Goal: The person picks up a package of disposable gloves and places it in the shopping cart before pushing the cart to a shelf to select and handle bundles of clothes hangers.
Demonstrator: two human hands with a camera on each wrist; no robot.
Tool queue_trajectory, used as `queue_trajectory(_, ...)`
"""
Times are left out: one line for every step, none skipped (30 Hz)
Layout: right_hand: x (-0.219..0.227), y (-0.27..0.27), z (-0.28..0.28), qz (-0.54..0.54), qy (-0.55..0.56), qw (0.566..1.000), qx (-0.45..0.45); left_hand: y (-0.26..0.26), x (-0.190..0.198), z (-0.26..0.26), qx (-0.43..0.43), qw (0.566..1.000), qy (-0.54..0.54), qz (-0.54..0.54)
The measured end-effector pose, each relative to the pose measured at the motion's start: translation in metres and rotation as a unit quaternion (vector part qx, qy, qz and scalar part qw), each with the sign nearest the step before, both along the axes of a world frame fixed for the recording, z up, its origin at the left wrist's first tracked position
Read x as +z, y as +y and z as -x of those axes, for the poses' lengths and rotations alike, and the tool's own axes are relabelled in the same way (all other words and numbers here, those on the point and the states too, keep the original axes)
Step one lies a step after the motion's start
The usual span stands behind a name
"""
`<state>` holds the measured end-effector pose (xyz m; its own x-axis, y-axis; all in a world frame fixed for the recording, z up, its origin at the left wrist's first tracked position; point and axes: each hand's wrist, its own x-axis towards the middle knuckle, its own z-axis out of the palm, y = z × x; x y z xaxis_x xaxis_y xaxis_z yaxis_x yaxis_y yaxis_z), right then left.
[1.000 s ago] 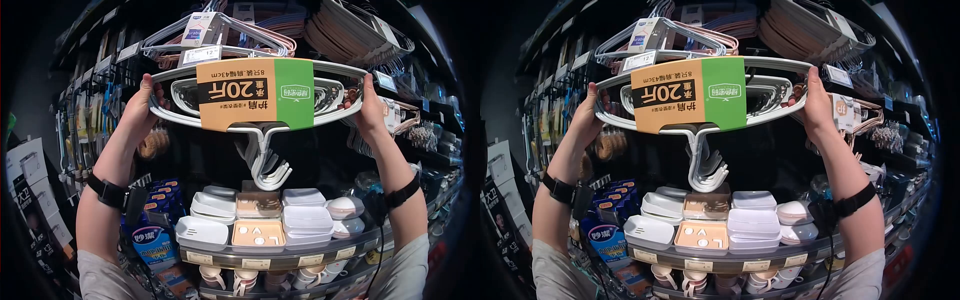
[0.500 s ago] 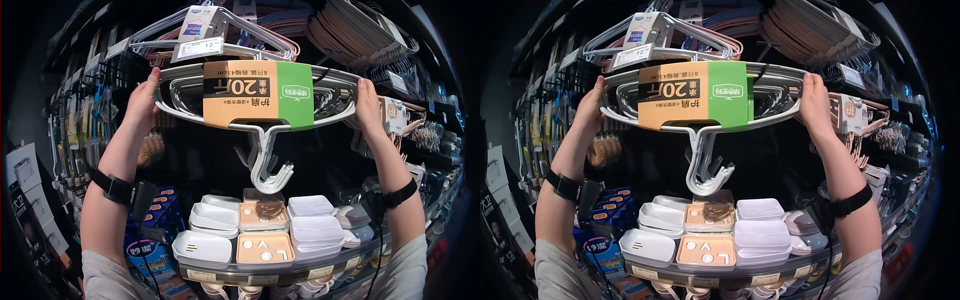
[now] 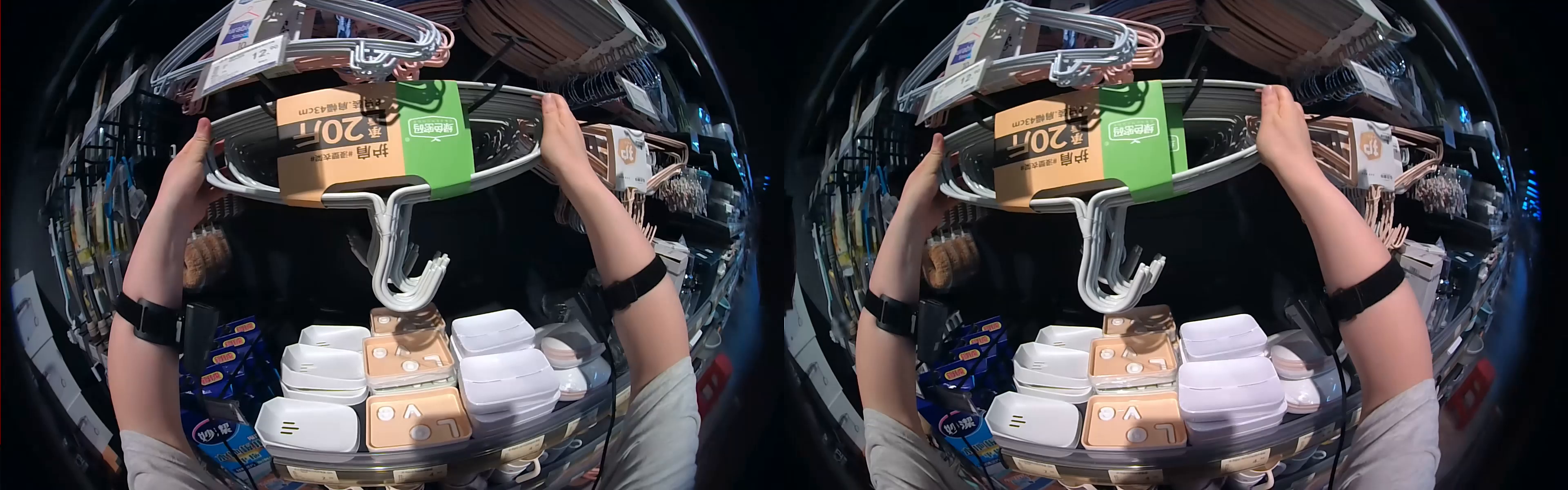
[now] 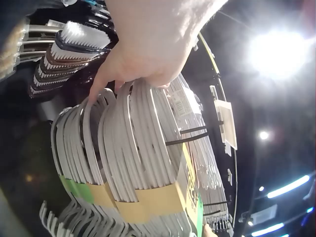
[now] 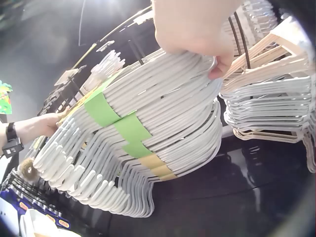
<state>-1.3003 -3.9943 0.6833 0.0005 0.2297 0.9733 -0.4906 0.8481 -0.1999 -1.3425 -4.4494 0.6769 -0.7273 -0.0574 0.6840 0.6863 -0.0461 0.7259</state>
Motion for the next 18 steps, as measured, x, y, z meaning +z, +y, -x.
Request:
queue_trajectory(0.001,0.002,0.004,-0.007,0.003,1.0,0.009,0.0,-0.001,0.006,-0.003,1.0,0.001,0.003)
queue_trajectory(0.003,0.007,0.011,-0.005,0.005,1.0,0.007,0.0,-0.001,0.01,-0.007,1.0,0.007,-0.008)
queue_trajectory(0.003,0.009,0.018,-0.008,0.011,1.0,0.019,0.0,-0.002,0.012,-0.009,1.0,0.013,-0.021)
queue_trajectory(0.002,0.013,0.023,-0.011,0.014,0.999,0.032,0.0,-0.005,0.013,0.001,1.0,0.007,-0.024)
queue_trajectory(0.001,0.011,0.021,-0.009,0.013,0.999,0.032,0.0,-0.005,0.012,0.001,1.0,0.006,-0.023)
queue_trajectory(0.0,0.009,0.019,-0.001,0.003,0.999,0.036,0.0,-0.005,0.012,-0.009,1.0,0.003,-0.019)
queue_trajectory(-0.001,0.006,0.016,0.006,-0.006,0.999,0.041,0.0,-0.006,0.01,-0.019,1.0,0.001,-0.016)
queue_trajectory(-0.002,0.006,0.014,0.005,-0.007,0.999,0.041,0.002,-0.007,0.005,0.0,1.0,-0.009,-0.017)
queue_trajectory(-0.004,0.008,0.011,0.003,-0.02,0.999,0.047,0.002,-0.008,0.002,0.001,1.0,-0.01,-0.019)
queue_trajectory(-0.007,0.009,0.007,0.003,-0.033,0.998,0.054,0.002,-0.01,0.001,-0.004,1.0,-0.008,-0.024)
queue_trajectory(-0.01,0.01,0.006,0.002,-0.032,0.998,0.054,0.001,-0.012,0.0,-0.009,1.0,-0.005,-0.029)
queue_trajectory(-0.012,0.011,0.004,0.016,-0.053,0.995,0.084,0.0,-0.012,0.0,-0.004,0.999,-0.011,-0.031)
queue_trajectory(-0.014,0.013,0.002,0.031,-0.073,0.99,0.113,-0.002,-0.013,0.0,-0.005,0.999,-0.009,-0.031)
queue_trajectory(-0.014,0.022,0.005,0.032,-0.118,0.983,0.14,-0.004,-0.013,0.0,-0.002,0.999,-0.019,-0.027)
queue_trajectory(-0.015,0.009,-0.013,0.031,-0.115,0.983,0.138,-0.004,-0.011,-0.003,0.0,0.999,-0.029,-0.024)
queue_trajectory(-0.018,-0.004,-0.032,0.069,-0.163,0.971,0.158,-0.003,-0.012,-0.005,0.005,0.998,-0.04,-0.042)
queue_trajectory(-0.02,-0.015,-0.046,0.106,-0.21,0.956,0.178,-0.002,-0.011,-0.007,0.005,0.998,-0.036,-0.043)
queue_trajectory(-0.019,-0.012,-0.05,0.094,-0.244,0.949,0.176,-0.002,-0.012,-0.01,0.009,0.997,-0.043,-0.06)
